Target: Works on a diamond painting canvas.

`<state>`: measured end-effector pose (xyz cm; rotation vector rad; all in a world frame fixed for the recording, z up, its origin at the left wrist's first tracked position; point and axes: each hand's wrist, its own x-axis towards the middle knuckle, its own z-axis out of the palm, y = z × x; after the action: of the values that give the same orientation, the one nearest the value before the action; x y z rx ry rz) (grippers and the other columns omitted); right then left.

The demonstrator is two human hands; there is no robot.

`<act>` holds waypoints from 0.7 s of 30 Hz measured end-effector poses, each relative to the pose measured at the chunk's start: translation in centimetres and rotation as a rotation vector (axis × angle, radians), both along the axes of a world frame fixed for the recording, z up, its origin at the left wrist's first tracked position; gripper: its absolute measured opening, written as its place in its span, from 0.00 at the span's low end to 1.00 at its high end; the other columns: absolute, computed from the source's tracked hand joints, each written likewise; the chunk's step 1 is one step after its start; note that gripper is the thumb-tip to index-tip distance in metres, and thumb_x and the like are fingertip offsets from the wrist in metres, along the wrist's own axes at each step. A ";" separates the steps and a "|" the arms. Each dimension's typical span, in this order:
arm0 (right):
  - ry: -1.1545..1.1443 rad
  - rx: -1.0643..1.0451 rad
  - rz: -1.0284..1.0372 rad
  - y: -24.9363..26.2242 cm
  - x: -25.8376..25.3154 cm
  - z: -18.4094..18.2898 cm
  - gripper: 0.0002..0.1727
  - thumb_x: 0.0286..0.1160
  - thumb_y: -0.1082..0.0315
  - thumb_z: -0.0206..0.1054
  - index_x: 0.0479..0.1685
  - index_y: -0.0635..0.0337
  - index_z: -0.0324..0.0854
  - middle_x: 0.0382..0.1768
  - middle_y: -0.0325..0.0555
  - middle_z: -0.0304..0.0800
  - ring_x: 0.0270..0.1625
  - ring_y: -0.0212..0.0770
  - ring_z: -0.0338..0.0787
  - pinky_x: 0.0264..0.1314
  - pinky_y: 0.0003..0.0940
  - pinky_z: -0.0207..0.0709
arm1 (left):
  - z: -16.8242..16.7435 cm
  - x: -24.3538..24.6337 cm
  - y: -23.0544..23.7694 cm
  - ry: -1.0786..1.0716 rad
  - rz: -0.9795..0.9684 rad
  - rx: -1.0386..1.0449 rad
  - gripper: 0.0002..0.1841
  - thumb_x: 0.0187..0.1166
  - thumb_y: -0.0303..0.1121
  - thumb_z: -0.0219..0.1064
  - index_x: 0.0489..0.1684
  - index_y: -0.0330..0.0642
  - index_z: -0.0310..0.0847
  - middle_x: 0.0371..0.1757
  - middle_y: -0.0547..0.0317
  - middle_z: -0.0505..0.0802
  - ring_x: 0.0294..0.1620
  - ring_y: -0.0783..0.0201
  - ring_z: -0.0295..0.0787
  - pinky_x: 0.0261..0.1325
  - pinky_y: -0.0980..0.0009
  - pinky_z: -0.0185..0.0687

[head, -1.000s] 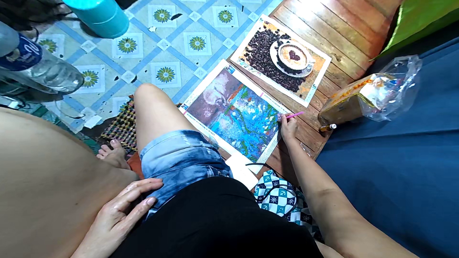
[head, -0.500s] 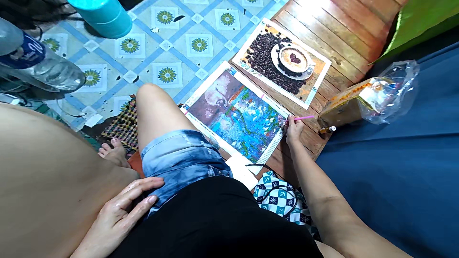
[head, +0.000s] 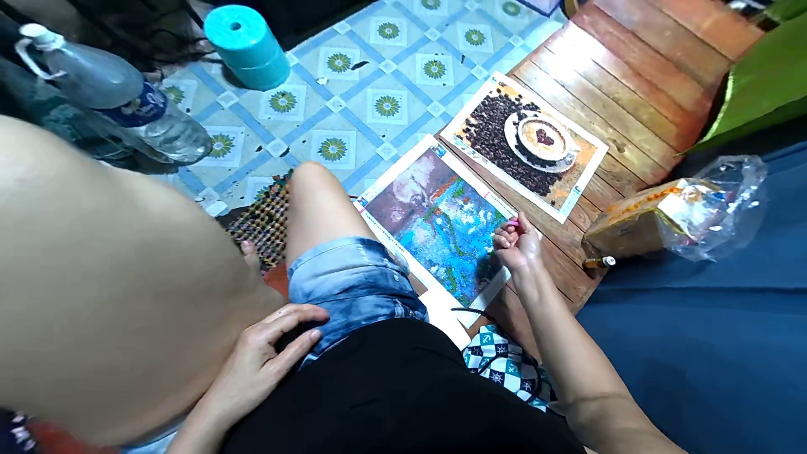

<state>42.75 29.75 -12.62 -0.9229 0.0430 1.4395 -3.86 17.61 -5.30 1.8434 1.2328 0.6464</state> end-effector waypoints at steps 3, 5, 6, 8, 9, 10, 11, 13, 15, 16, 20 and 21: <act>0.151 0.113 0.146 0.0 -4.0 2.8 0.25 0.92 0.42 0.43 0.26 0.42 0.70 0.16 0.26 0.68 0.12 0.22 0.63 0.14 0.16 0.60 | 1.3 2.2 1.0 0.033 0.043 0.125 0.14 0.85 0.36 0.59 0.53 0.42 0.90 0.55 0.59 0.94 0.59 0.68 0.90 0.67 0.68 0.85; 0.305 0.175 0.250 -0.3 -6.9 4.3 0.28 0.91 0.40 0.43 0.24 0.43 0.71 0.16 0.26 0.67 0.13 0.24 0.64 0.15 0.17 0.60 | 2.5 4.4 1.9 0.021 0.087 0.209 0.13 0.85 0.35 0.60 0.52 0.43 0.91 0.52 0.62 0.95 0.56 0.70 0.90 0.65 0.69 0.86; 0.382 0.198 0.295 -0.5 -8.4 5.1 0.29 0.91 0.40 0.42 0.22 0.44 0.72 0.16 0.27 0.68 0.13 0.24 0.64 0.15 0.18 0.61 | 3.0 5.6 2.3 -0.003 0.116 0.248 0.12 0.85 0.35 0.61 0.51 0.43 0.91 0.51 0.64 0.95 0.55 0.71 0.91 0.64 0.70 0.86; 0.505 0.222 0.384 -1.0 -11.3 6.6 0.31 0.91 0.39 0.41 0.20 0.47 0.71 0.15 0.28 0.68 0.13 0.24 0.65 0.15 0.18 0.62 | 3.9 7.9 2.9 -0.068 0.169 0.325 0.10 0.83 0.32 0.63 0.48 0.42 0.92 0.47 0.66 0.95 0.52 0.72 0.91 0.61 0.71 0.88; 0.553 0.230 0.430 -1.3 -12.5 7.1 0.33 0.91 0.39 0.41 0.19 0.48 0.72 0.15 0.29 0.68 0.13 0.24 0.66 0.15 0.18 0.62 | 4.2 9.0 3.2 -0.098 0.182 0.359 0.09 0.82 0.31 0.64 0.47 0.42 0.92 0.46 0.66 0.95 0.51 0.72 0.92 0.61 0.70 0.89; 0.591 0.234 0.477 -1.6 -13.6 7.6 0.34 0.91 0.39 0.41 0.19 0.50 0.72 0.15 0.30 0.69 0.14 0.25 0.67 0.15 0.19 0.63 | 4.3 9.8 3.4 -0.117 0.187 0.390 0.09 0.81 0.30 0.65 0.48 0.42 0.92 0.45 0.66 0.95 0.50 0.71 0.92 0.61 0.70 0.89; 0.613 0.231 0.519 -1.9 -14.6 8.0 0.34 0.91 0.39 0.40 0.19 0.51 0.72 0.15 0.30 0.69 0.14 0.26 0.68 0.15 0.19 0.64 | 4.2 10.4 3.5 -0.124 0.188 0.415 0.09 0.81 0.31 0.66 0.49 0.42 0.92 0.46 0.66 0.95 0.51 0.72 0.92 0.61 0.71 0.89; 0.649 0.227 0.592 -2.5 -16.1 8.7 0.35 0.91 0.39 0.39 0.20 0.52 0.72 0.15 0.32 0.71 0.14 0.27 0.70 0.17 0.20 0.66 | 3.9 11.0 3.5 -0.111 0.191 0.453 0.09 0.80 0.32 0.68 0.49 0.43 0.92 0.47 0.66 0.95 0.51 0.72 0.91 0.60 0.72 0.88; 0.685 0.218 0.641 -3.0 -17.1 8.9 0.35 0.91 0.39 0.39 0.20 0.53 0.73 0.16 0.32 0.72 0.15 0.28 0.71 0.17 0.21 0.67 | 3.3 11.1 3.2 -0.099 0.199 0.484 0.09 0.80 0.33 0.69 0.49 0.43 0.92 0.47 0.65 0.95 0.51 0.72 0.91 0.59 0.73 0.88; 0.702 0.215 0.655 -3.2 -17.5 8.9 0.34 0.91 0.40 0.40 0.20 0.53 0.74 0.17 0.33 0.72 0.16 0.28 0.71 0.18 0.21 0.68 | 3.1 11.0 3.0 -0.097 0.204 0.499 0.09 0.79 0.33 0.70 0.49 0.43 0.92 0.47 0.65 0.94 0.51 0.72 0.90 0.59 0.73 0.88; 0.717 0.172 0.667 -3.9 -18.9 8.4 0.34 0.93 0.43 0.37 0.20 0.53 0.72 0.16 0.33 0.71 0.15 0.28 0.71 0.18 0.22 0.69 | 2.7 10.7 2.5 -0.102 0.209 0.511 0.08 0.78 0.33 0.70 0.48 0.44 0.93 0.46 0.63 0.94 0.50 0.71 0.90 0.59 0.73 0.87; 0.723 0.157 0.664 -4.1 -19.2 8.3 0.33 0.93 0.44 0.37 0.20 0.53 0.72 0.15 0.32 0.71 0.15 0.28 0.71 0.19 0.21 0.69 | 2.6 10.6 2.5 -0.097 0.210 0.503 0.08 0.79 0.33 0.70 0.47 0.44 0.93 0.46 0.63 0.94 0.50 0.71 0.90 0.59 0.73 0.87</act>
<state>23.54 25.66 -4.34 -0.2391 0.1689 2.3033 6.76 20.13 -2.70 2.0632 1.2898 1.2395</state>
